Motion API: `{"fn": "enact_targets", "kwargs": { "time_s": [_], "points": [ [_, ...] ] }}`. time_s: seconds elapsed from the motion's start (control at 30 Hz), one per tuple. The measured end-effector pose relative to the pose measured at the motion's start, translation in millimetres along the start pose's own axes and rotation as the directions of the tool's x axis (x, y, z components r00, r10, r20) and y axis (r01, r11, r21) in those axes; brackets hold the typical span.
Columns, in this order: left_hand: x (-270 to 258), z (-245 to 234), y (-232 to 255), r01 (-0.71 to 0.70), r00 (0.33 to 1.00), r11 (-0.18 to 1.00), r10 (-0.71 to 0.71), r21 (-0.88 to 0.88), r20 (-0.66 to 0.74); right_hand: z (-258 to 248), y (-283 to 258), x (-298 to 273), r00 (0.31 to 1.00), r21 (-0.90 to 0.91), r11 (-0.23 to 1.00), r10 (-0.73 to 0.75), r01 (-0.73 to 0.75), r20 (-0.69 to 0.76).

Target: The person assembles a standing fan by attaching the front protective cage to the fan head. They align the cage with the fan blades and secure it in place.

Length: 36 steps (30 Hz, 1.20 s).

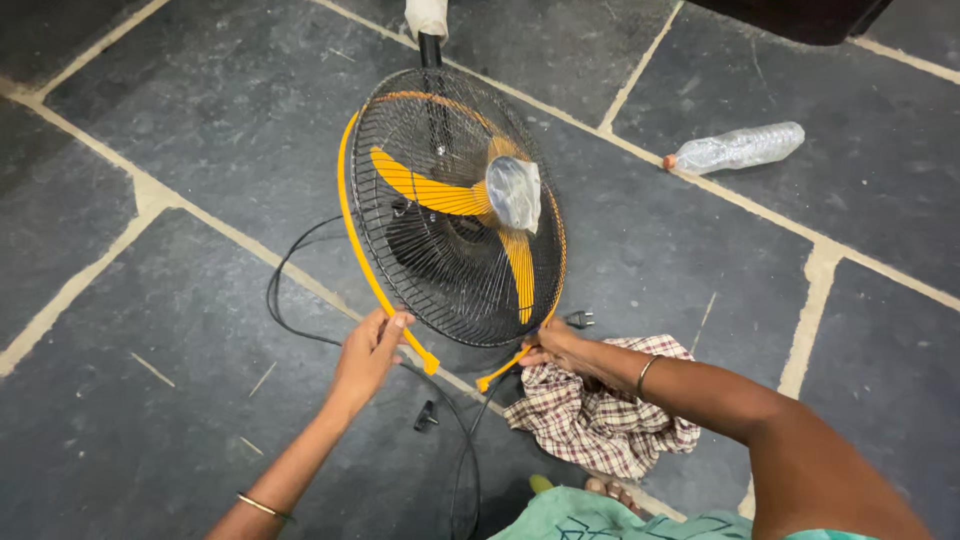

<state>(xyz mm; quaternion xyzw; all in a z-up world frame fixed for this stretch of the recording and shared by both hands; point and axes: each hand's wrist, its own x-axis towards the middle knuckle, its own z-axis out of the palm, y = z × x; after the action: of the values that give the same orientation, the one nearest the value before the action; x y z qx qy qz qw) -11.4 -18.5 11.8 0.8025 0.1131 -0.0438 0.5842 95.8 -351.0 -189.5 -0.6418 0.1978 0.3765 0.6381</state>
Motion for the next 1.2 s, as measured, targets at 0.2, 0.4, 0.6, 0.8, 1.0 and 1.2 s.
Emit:
{"fn": "enact_targets", "kwargs": {
  "time_s": [0.2,0.4,0.6,0.8,1.0,1.2],
  "points": [
    [-10,2,15,-0.069,0.997,0.981,0.076,0.181,-0.032,-9,-6,5,0.994,0.066,0.998,0.013,-0.006,-0.111],
    [-11,2,18,-0.022,0.999,0.964,0.027,0.265,-0.017,-14,-7,0,0.999,0.072,0.996,0.044,-0.043,-0.015],
    [-12,8,13,-0.013,1.0,0.977,0.013,0.213,0.001,-10,-3,7,0.999,0.059,0.997,0.043,-0.043,0.009],
    [-3,2,7,-0.064,0.995,0.987,0.074,0.145,-0.068,-22,-4,17,0.997,0.088,0.993,0.074,-0.075,0.014],
    [1,3,9,0.0,0.996,0.994,0.01,0.108,-0.092,-21,-5,15,0.997,0.092,0.994,0.05,-0.055,0.05],
    [-4,5,19,0.0,0.993,0.982,0.023,0.191,-0.117,-20,-8,12,0.995,0.102,0.992,0.067,-0.074,0.069]
  ]
}}
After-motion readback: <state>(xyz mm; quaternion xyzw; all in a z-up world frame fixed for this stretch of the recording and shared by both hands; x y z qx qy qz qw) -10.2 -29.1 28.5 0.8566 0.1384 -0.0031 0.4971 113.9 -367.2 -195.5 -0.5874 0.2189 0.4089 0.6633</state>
